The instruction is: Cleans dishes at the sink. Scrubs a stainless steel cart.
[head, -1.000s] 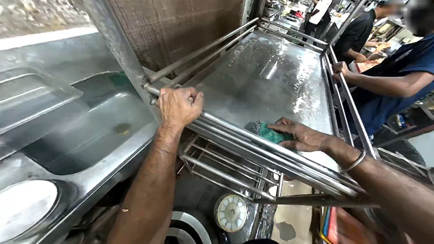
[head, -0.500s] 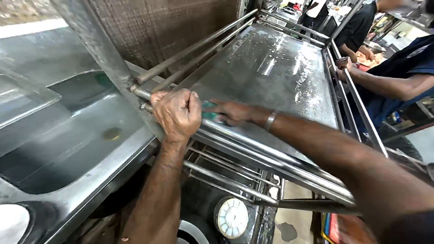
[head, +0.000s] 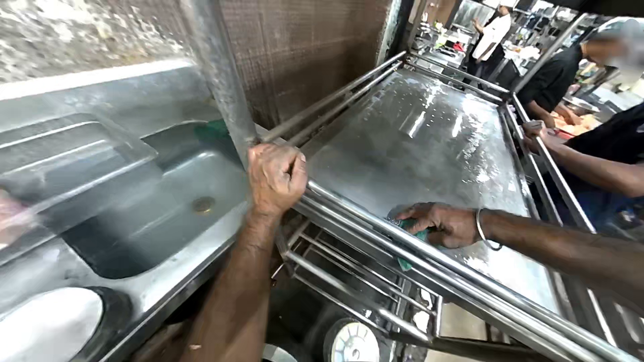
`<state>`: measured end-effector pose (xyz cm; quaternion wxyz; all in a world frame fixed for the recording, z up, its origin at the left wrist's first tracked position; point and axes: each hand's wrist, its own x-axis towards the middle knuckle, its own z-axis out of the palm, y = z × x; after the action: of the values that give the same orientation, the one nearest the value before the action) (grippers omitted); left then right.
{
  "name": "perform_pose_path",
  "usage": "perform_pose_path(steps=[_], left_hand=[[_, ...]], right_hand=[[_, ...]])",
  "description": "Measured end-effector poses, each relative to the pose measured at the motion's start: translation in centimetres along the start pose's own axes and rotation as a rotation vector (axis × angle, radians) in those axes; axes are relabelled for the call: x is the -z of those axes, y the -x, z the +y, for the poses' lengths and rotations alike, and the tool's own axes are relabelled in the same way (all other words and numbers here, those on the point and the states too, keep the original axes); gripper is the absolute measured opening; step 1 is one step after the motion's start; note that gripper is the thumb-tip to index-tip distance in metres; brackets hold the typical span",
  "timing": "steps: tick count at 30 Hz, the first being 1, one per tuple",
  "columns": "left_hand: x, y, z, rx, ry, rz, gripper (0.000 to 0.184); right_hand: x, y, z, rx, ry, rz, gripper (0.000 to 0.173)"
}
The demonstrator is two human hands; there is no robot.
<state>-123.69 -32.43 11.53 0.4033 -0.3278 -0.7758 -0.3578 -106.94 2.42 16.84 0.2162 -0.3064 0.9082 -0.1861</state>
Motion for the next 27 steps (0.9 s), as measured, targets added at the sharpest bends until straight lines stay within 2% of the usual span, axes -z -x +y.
perform_pose_path(steps=[4, 6, 8, 10, 12, 14, 19, 22, 27], left_hand=[[-1.5, 0.6, 0.2, 0.019, -0.010, 0.166, 0.049], [-2.2, 0.8, 0.1, 0.018, -0.011, 0.233, 0.053], [-2.3, 1.1, -0.1, 0.025, -0.005, 0.252, 0.055], [-2.5, 1.5, 0.0, 0.033, -0.005, 0.252, 0.053], [-2.8, 1.5, 0.1, 0.032, 0.000, 0.270, 0.048], [-2.8, 1.5, -0.1, 0.032, -0.008, 0.295, 0.043], [-3.2, 1.5, -0.1, 0.011, -0.012, 0.303, 0.040], [-3.2, 1.8, 0.0, 0.019, -0.004, 0.315, 0.039], [-3.1, 2.1, -0.2, 0.013, 0.010, 0.300, 0.039]], right_hand=[[-0.9, -4.5, 0.0, 0.154, 0.161, 0.154, 0.029], [-1.9, -8.0, 0.0, 0.115, 0.205, 0.262, 0.032], [-1.7, -13.5, -1.0, 0.023, 0.239, 0.343, 0.036], [-0.4, -19.9, -1.9, 0.018, 0.269, 0.413, 0.036], [1.5, -25.2, -2.8, 0.050, 0.274, 0.447, 0.027], [2.4, -27.9, -3.1, 0.067, 0.284, 0.446, 0.023], [2.5, -25.8, -4.6, 0.025, 0.212, 0.412, 0.024], [1.9, -23.6, -5.0, -0.024, 0.224, 0.327, 0.035], [1.1, -25.6, -2.6, 0.058, 0.318, 0.472, 0.028]])
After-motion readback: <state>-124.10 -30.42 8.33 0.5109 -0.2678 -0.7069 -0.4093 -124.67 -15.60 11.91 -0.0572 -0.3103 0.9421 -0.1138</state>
